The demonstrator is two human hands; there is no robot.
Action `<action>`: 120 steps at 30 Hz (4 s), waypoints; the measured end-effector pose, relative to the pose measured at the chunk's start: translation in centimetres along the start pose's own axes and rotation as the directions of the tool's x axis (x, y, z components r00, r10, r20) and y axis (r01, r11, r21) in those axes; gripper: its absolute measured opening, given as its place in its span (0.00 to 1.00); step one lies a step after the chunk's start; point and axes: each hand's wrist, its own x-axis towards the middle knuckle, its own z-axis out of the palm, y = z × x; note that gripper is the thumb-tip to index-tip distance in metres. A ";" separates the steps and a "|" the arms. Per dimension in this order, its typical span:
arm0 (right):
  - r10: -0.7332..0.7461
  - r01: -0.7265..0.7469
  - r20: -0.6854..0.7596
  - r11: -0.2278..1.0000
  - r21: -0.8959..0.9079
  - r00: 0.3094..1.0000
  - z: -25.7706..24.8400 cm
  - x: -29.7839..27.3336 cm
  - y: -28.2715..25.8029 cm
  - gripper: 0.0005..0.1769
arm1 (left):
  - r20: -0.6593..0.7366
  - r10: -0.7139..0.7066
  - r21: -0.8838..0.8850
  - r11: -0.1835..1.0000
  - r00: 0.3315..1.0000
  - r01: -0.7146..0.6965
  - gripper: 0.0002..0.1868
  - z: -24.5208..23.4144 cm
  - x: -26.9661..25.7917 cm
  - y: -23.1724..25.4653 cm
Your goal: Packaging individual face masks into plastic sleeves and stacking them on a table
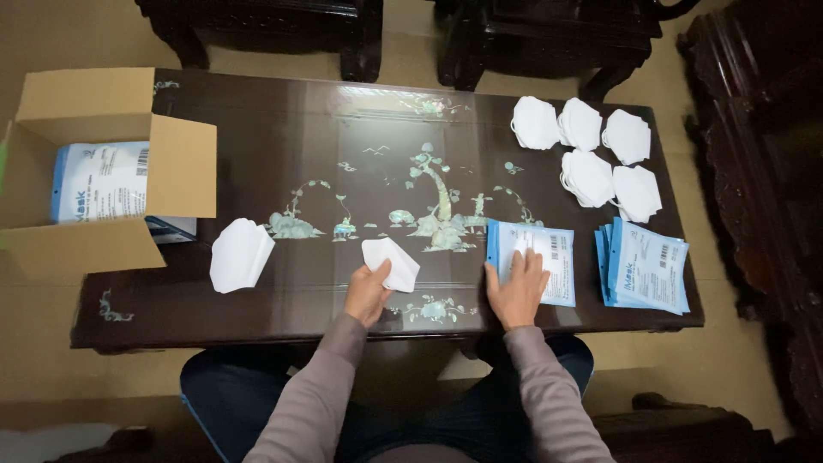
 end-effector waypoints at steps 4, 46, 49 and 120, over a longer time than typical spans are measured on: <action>0.012 -0.012 0.003 1.000 -0.011 1.000 0.8 -0.3 0.6 0.32 | -0.032 0.018 -0.007 1.000 0.999 -0.018 0.23 1.8 -3.5 1.9; -0.044 0.045 -0.012 0.906 0.420 0.999 -2.0 -1.0 -3.8 0.19 | 0.099 -0.077 0.168 0.984 0.992 0.060 0.26 5.9 -3.8 -0.9; 0.185 -0.436 0.426 0.644 0.628 0.886 -1.1 0.8 -3.6 0.36 | 0.144 -0.084 0.224 0.973 0.986 0.050 0.25 3.8 -0.7 -3.2; -0.361 0.364 0.048 0.919 -0.151 0.931 3.3 -1.1 -7.6 0.38 | 0.182 0.752 0.857 0.195 0.633 -0.477 0.18 -4.5 -3.9 8.3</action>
